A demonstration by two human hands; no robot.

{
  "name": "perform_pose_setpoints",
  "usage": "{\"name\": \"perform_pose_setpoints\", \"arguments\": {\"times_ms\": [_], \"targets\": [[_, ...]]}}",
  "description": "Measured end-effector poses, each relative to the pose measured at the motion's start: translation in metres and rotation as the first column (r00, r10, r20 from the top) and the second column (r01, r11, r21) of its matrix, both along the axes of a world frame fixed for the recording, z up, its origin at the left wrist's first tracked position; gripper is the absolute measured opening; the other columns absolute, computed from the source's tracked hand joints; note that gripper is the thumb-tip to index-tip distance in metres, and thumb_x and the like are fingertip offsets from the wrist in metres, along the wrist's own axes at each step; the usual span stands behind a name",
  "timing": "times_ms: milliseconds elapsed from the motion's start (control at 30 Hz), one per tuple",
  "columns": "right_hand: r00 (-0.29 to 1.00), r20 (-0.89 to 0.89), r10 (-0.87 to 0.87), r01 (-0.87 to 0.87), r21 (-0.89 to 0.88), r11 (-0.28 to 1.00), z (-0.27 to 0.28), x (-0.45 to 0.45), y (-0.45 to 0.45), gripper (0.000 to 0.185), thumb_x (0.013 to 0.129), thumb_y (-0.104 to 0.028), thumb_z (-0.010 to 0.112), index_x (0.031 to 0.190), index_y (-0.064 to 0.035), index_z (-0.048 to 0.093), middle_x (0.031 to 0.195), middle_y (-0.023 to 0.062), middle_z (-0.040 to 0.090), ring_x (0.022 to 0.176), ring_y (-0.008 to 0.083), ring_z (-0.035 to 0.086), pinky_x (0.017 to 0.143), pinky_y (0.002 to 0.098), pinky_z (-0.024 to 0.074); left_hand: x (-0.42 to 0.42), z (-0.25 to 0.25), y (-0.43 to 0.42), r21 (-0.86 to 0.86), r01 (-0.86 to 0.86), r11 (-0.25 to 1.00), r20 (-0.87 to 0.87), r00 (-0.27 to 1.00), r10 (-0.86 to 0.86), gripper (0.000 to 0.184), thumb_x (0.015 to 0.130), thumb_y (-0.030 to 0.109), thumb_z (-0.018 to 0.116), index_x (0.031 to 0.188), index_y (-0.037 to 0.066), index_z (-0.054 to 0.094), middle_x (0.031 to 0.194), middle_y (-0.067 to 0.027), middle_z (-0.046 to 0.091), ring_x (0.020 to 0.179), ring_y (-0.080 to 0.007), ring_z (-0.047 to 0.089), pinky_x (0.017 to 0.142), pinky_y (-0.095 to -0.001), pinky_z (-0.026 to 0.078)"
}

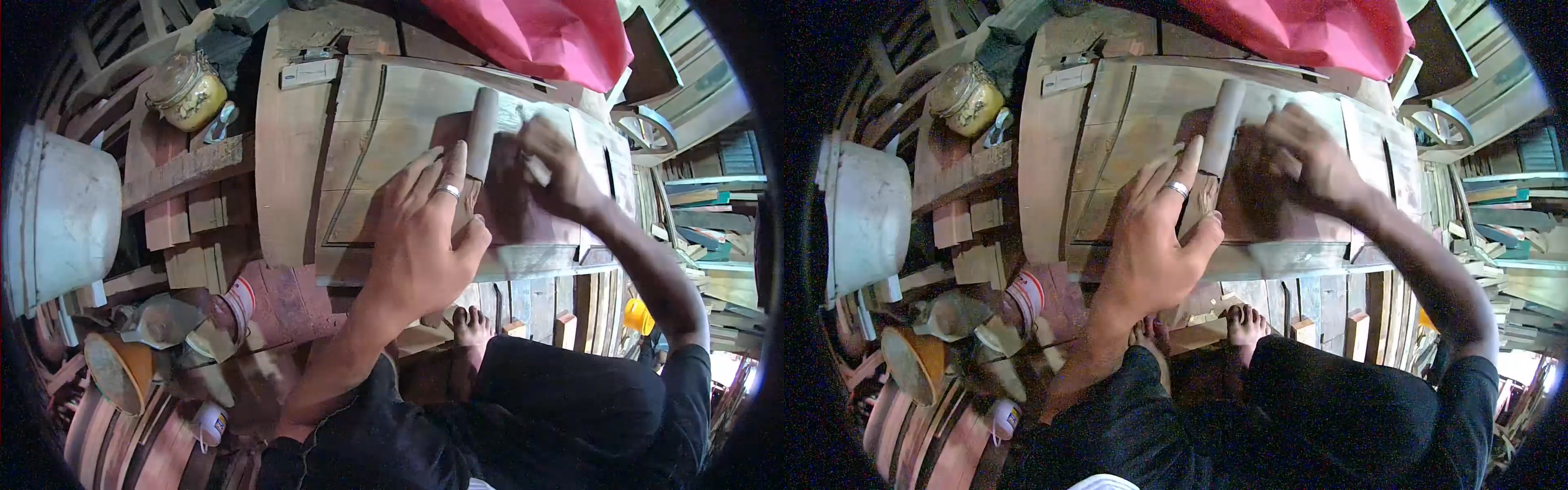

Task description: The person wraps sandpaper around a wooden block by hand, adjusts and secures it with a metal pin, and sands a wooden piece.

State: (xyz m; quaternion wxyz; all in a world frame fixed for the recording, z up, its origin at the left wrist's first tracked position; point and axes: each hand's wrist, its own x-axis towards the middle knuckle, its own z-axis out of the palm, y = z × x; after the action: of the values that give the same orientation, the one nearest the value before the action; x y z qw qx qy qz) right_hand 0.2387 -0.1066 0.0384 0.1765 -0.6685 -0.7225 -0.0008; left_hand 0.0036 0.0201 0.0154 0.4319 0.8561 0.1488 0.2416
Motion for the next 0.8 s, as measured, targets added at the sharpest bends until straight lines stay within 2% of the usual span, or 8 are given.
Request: {"name": "perform_pose_setpoints", "arguments": {"times_ms": [67,133,200,267,533,633,700,800], "targets": [[0.997,-0.067,0.034,-0.032,0.024,0.999,0.005,-0.026,-0.002,0.048,0.087,0.0,0.068,0.134,-0.001,0.06,0.092,0.0152,0.057,0.088,0.0335,0.055,0.082,0.0427,0.0495,-0.001,-0.001,0.002,-0.017,-0.008,1.0,0.014,1.0,0.008,0.071,0.085,0.019,0.064,0.146,-0.012,0.046,0.135,-0.0307,0.057,0.135,-0.0414,0.047,0.118,-0.0498,0.031],[0.975,-0.136,-0.178,0.173,-0.048,0.984,0.021,-0.016,-0.013,0.043,0.093,-0.001,0.065,0.135,-0.0011,0.061,0.094,0.0154,0.06,0.083,0.03,0.057,0.079,0.0391,0.0502,-0.001,0.001,0.001,0.016,0.027,1.0,0.003,1.0,-0.027,0.071,0.085,0.019,0.064,0.147,-0.011,0.047,0.134,-0.0296,0.057,0.135,-0.041,0.048,0.117,-0.0501,0.031],[0.954,-0.124,-0.275,0.289,0.115,0.95,0.039,-0.013,-0.004,0.038,0.099,-0.003,0.062,0.137,-0.0012,0.06,0.092,0.0137,0.062,0.078,0.0219,0.061,0.074,0.0329,0.0503,0.001,0.002,0.0,0.02,0.029,0.999,0.01,1.0,-0.029,0.071,0.085,0.02,0.064,0.147,-0.01,0.047,0.134,-0.0288,0.058,0.135,-0.0408,0.048,0.116,-0.0505,0.032],[0.966,-0.071,-0.25,0.259,0.207,0.943,0.048,-0.015,0.001,0.04,0.098,-0.003,0.064,0.137,-0.0021,0.061,0.089,0.013,0.06,0.08,0.0224,0.062,0.075,0.0338,0.0509,0.003,0.004,-0.001,0.023,0.042,0.999,0.007,0.999,-0.042,0.072,0.084,0.02,0.064,0.147,-0.009,0.047,0.133,-0.0279,0.058,0.135,-0.0406,0.048,0.116,-0.0509,0.032],[0.998,-0.063,-0.003,0.008,0.081,0.997,0.037,-0.037,0.011,0.056,0.089,-0.006,0.074,0.143,-0.005,0.056,0.091,0.0122,0.062,0.083,0.0286,0.062,0.076,0.04,0.0531,0.002,0.006,-0.002,0.046,0.029,0.999,-0.048,0.998,-0.027,0.072,0.083,0.021,0.065,0.146,-0.008,0.048,0.131,-0.0264,0.059,0.134,-0.0401,0.048,0.115,-0.0522,0.032],[0.98,-0.188,-0.068,0.078,0.048,0.996,0.033,-0.035,0.014,0.054,0.089,-0.006,0.074,0.14,-0.0059,0.059,0.089,0.0112,0.062,0.081,0.0289,0.061,0.074,0.0404,0.053,0.003,0.003,-0.002,0.053,0.009,0.999,-0.028,1.0,-0.007,0.073,0.083,0.022,0.065,0.147,-0.008,0.048,0.134,-0.0264,0.058,0.134,-0.0405,0.048,0.115,-0.0521,0.033],[0.997,-0.076,0.008,-0.005,0.047,0.999,0.036,-0.034,0.015,0.051,0.089,-0.005,0.074,0.139,-0.006,0.061,0.087,0.0105,0.063,0.081,0.0288,0.062,0.074,0.0402,0.0534,0.002,0.002,-0.002,0.052,0.013,0.999,-0.02,1.0,-0.012,0.072,0.083,0.021,0.065,0.147,-0.008,0.048,0.134,-0.0265,0.058,0.133,-0.0405,0.049,0.114,-0.0519,0.033],[0.981,-0.145,0.131,-0.124,0.052,0.991,0.032,-0.047,0.009,0.048,0.085,-0.003,0.076,0.132,-0.0076,0.068,0.09,0.01,0.063,0.082,0.027,0.061,0.073,0.0392,0.0529,0.001,0.001,-0.002,0.046,0.006,0.999,-0.018,1.0,-0.005,0.071,0.084,0.021,0.065,0.146,-0.009,0.048,0.136,-0.0264,0.057,0.133,-0.0404,0.049,0.115,-0.0514,0.033]]}}
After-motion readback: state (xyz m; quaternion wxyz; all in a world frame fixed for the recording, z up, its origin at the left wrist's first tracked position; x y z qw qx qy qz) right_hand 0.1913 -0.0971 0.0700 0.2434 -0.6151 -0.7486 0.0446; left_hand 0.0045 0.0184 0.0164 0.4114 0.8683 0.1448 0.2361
